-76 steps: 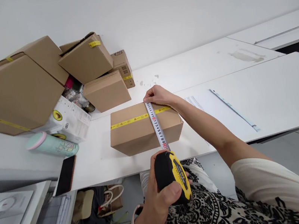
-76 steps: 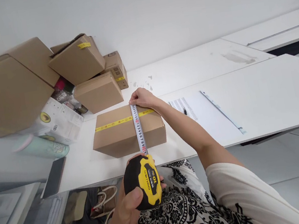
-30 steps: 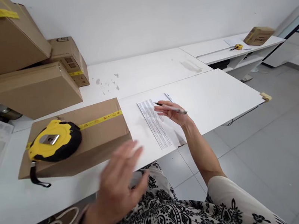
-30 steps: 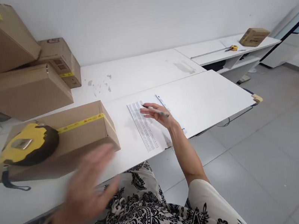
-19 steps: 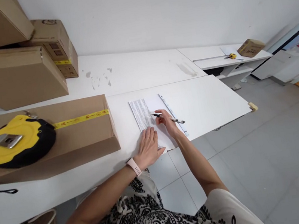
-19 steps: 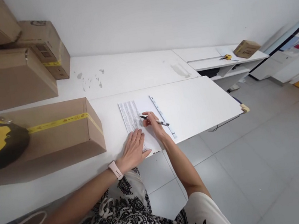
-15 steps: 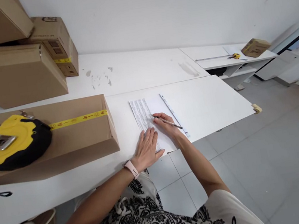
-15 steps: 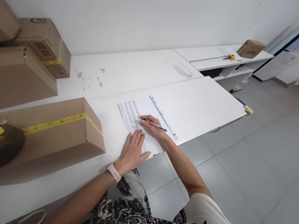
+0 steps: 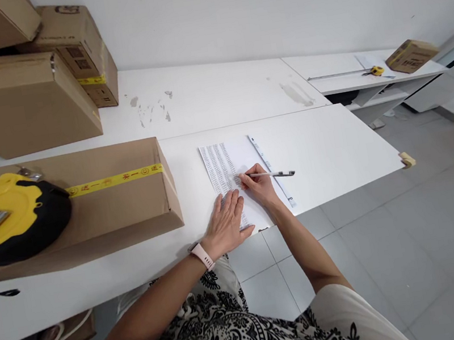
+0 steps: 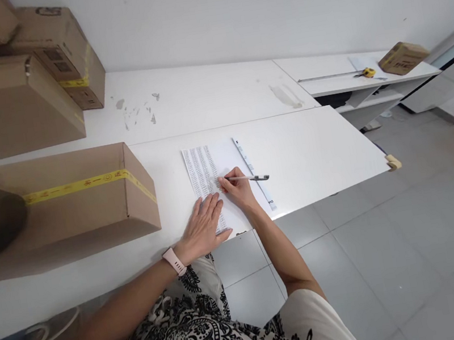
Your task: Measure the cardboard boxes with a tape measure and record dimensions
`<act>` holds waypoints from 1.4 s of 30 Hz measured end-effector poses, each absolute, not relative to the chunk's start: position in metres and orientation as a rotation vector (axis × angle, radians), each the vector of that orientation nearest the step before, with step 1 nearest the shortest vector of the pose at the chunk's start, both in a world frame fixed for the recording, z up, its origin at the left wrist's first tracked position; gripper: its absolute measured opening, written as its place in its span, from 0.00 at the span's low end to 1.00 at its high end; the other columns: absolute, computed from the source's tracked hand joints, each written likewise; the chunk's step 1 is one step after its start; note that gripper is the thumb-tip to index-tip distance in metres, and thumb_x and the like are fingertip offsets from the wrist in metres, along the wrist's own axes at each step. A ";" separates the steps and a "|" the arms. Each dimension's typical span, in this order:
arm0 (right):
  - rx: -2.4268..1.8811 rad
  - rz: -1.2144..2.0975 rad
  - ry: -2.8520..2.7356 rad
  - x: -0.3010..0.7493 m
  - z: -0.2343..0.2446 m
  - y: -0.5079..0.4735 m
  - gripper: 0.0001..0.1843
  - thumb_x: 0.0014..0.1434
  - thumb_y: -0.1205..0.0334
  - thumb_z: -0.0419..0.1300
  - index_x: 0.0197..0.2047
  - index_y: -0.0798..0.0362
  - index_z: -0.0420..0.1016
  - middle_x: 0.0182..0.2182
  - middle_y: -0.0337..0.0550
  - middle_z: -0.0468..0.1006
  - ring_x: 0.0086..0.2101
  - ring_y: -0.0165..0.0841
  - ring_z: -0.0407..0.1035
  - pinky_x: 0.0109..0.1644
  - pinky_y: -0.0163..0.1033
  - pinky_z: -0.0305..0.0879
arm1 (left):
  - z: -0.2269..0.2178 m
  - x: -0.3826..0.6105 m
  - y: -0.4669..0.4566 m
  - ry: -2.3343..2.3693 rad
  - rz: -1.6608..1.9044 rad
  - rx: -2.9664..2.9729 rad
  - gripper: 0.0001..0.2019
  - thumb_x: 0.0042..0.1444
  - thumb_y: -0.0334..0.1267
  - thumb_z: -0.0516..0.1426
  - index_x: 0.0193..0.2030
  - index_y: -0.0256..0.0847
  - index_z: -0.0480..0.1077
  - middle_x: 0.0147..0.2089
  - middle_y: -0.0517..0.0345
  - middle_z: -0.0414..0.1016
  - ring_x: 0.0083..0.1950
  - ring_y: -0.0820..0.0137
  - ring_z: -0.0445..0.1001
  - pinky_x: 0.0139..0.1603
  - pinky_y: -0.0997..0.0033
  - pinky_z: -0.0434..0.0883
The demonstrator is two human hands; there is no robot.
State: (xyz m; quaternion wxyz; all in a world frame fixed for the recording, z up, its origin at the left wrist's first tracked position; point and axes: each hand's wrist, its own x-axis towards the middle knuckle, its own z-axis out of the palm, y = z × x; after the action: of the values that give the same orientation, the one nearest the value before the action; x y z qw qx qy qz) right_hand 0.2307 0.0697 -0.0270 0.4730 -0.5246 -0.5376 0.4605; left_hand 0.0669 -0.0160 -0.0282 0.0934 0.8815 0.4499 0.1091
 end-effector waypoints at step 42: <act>-1.439 0.876 -1.636 0.232 -0.031 0.067 0.12 0.58 0.58 0.58 0.28 0.48 0.58 0.19 0.30 0.59 0.23 0.29 0.55 0.29 0.37 0.52 | -0.026 0.068 -0.016 1.333 0.294 2.605 0.39 0.67 0.57 0.48 0.71 0.24 0.55 0.76 0.32 0.52 0.78 0.49 0.45 0.76 0.46 0.38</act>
State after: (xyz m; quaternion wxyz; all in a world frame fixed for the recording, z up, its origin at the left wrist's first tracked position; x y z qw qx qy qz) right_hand 0.2317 0.0667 -0.0307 0.3865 -0.5651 -0.6425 0.3443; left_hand 0.0678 -0.0159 -0.0264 0.1000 0.8813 0.4511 0.0995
